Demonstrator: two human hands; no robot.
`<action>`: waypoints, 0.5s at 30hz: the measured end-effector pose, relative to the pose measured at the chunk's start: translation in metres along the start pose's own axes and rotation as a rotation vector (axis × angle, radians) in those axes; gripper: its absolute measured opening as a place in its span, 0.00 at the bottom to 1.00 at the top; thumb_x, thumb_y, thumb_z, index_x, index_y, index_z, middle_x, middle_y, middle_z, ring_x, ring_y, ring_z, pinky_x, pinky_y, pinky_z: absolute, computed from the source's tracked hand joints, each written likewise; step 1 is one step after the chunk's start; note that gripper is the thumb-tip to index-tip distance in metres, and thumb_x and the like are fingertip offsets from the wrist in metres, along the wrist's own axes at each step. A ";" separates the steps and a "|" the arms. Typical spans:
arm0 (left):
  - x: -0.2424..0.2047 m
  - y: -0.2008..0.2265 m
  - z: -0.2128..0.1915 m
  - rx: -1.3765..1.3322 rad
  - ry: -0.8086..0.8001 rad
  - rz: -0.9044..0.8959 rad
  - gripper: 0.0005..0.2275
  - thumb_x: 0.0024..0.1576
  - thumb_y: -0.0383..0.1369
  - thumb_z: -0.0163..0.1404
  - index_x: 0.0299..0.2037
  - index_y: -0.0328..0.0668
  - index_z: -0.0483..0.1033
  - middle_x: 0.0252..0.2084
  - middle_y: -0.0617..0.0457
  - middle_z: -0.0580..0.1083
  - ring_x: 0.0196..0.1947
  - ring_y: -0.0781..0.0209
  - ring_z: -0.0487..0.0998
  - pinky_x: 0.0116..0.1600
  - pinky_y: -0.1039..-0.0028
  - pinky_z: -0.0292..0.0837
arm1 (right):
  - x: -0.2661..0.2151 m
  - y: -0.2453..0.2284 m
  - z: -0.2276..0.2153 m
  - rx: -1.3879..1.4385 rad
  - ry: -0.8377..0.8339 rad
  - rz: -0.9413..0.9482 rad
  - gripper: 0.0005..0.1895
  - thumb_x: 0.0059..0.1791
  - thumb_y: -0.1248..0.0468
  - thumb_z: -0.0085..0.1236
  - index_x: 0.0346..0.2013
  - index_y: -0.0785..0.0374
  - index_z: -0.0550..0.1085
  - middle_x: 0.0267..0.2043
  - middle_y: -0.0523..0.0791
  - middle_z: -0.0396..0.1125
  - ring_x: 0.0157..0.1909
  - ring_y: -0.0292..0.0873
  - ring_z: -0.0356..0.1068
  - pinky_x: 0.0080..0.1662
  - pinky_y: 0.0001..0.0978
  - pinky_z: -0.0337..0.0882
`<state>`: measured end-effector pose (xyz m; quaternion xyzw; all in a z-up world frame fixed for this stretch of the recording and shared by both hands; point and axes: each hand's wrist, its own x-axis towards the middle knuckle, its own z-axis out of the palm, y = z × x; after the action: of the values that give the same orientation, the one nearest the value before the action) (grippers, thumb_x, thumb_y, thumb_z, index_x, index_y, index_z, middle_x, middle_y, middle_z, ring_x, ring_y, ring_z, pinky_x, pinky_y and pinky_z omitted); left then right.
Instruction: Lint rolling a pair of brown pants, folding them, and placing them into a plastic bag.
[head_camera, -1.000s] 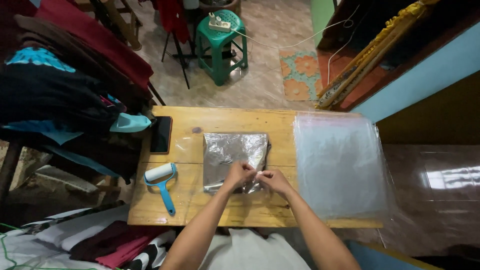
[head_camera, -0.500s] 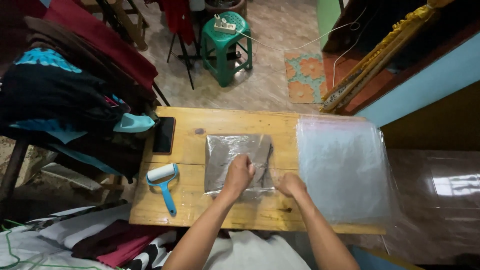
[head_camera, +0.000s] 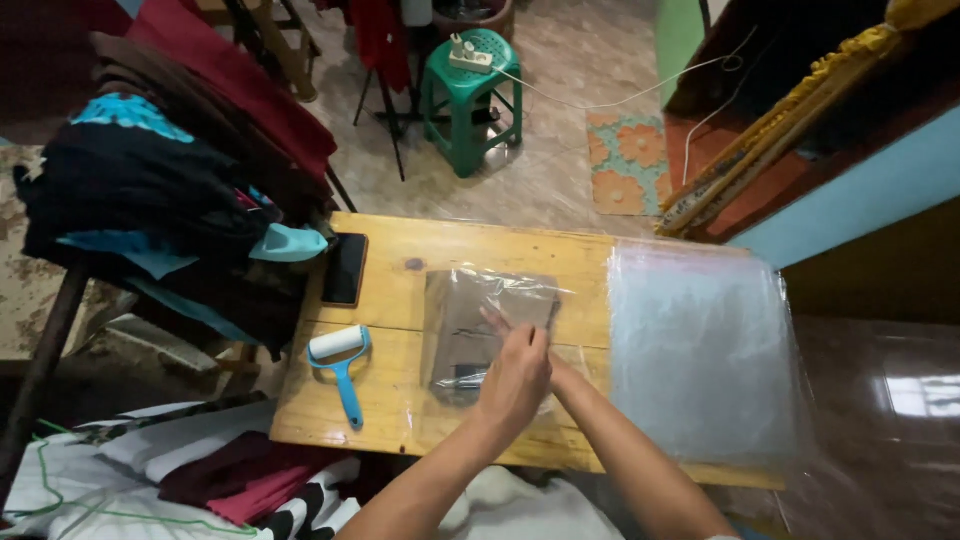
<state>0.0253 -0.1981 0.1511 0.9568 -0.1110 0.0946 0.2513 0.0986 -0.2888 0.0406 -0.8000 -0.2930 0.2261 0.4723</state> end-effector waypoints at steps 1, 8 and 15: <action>0.000 0.006 -0.017 0.004 0.002 -0.003 0.06 0.52 0.25 0.51 0.36 0.37 0.68 0.34 0.45 0.68 0.37 0.45 0.77 0.38 0.67 0.76 | 0.004 -0.002 0.003 0.001 -0.003 -0.004 0.39 0.42 0.56 0.63 0.63 0.55 0.56 0.63 0.50 0.49 0.67 0.52 0.49 0.63 0.53 0.54; -0.007 0.024 -0.089 -0.149 -0.098 -0.071 0.11 0.46 0.10 0.42 0.34 0.34 0.63 0.39 0.38 0.65 0.36 0.38 0.69 0.28 0.55 0.64 | 0.048 0.081 0.042 -1.374 0.205 -0.371 0.56 0.45 0.32 0.43 0.79 0.50 0.35 0.82 0.50 0.24 0.81 0.58 0.27 0.71 0.71 0.34; -0.013 0.008 -0.094 0.008 -0.007 -0.091 0.16 0.41 0.08 0.42 0.34 0.38 0.63 0.36 0.42 0.66 0.31 0.46 0.66 0.27 0.58 0.63 | 0.107 0.093 0.046 -1.031 0.203 -0.534 0.45 0.57 0.35 0.29 0.79 0.56 0.33 0.81 0.57 0.29 0.82 0.55 0.29 0.77 0.52 0.38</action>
<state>-0.0009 -0.1557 0.2327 0.9622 -0.0676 0.0804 0.2512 0.1703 -0.2229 -0.0714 -0.8425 -0.5097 -0.1501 0.0889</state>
